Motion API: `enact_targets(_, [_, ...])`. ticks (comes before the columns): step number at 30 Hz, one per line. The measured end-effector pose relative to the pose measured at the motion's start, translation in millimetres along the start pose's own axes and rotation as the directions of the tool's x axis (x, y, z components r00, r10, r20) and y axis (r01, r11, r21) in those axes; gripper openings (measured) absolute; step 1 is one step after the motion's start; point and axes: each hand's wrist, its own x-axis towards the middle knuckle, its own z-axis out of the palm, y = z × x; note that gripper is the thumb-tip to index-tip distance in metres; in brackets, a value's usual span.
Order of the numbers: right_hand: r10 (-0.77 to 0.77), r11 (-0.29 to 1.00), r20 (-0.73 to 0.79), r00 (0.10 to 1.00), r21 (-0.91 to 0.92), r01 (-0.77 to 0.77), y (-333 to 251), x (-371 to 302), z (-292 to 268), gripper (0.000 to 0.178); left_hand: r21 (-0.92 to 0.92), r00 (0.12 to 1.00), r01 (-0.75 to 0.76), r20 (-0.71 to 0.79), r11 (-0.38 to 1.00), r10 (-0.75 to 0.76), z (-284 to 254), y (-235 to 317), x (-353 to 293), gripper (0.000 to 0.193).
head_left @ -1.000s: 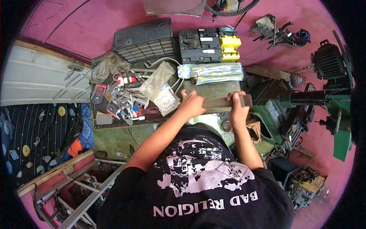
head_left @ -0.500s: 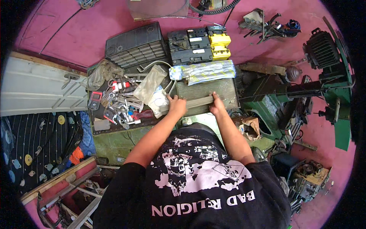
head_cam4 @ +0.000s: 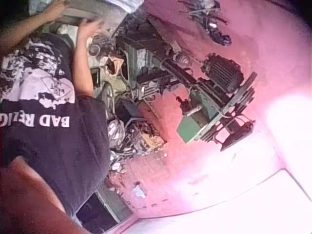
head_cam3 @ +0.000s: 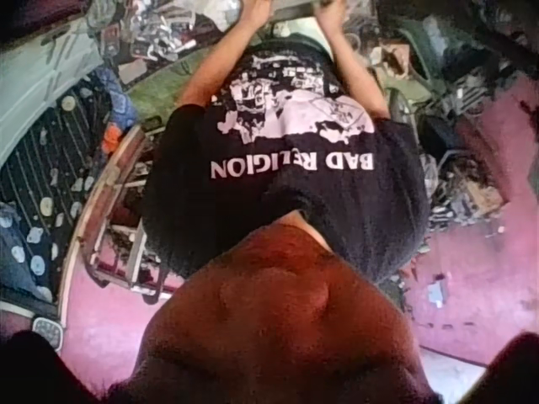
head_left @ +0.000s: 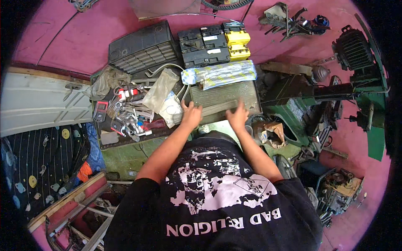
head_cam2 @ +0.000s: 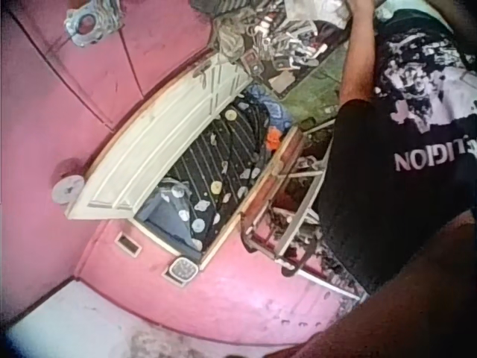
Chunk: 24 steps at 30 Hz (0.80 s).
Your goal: The person repeatedly picks up small metal gaskets and flat metal strips from a cluttered workbench, briefly aligns them, and places them back down. The person also moves a digital caliper and other tools aside to clear space on the bench.
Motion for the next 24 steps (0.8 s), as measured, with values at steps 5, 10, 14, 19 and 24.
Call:
enact_targets(5, [-0.324, 0.784, 0.129, 0.937, -0.519, 0.342, 1, -12, 7, 0.086, -0.055, 0.983, 0.029, -0.181, 0.998, -0.039, -10, 3, -12, 0.044])
enact_targets(10, [-0.412, 0.641, 0.289, 0.864, -0.582, 0.5, -9, -8, 6, 0.079, -0.02, 0.997, -0.016, -0.082, 1.0, 0.014, -6, -7, -7, 0.047])
enact_targets(14, [-0.466, 0.533, 0.353, 0.811, -0.62, 0.576, 13, 4, 33, 0.072, -0.138, 0.99, -0.001, -0.139, 0.99, -0.018, -9, -17, -13, 0.058])
enact_targets(19, [-0.488, 0.625, 0.381, 0.785, -0.476, 0.619, 12, 6, 22, 0.064, -0.096, 0.968, 0.034, -0.243, 0.995, -0.056, -9, -21, -51, 0.064])
enact_targets(24, [-0.494, 0.638, 0.376, 0.784, -0.456, 0.62, 14, 14, 32, 0.071, 0.011, 0.957, 0.233, -0.179, 0.972, -0.227, 8, -5, -90, 0.069])
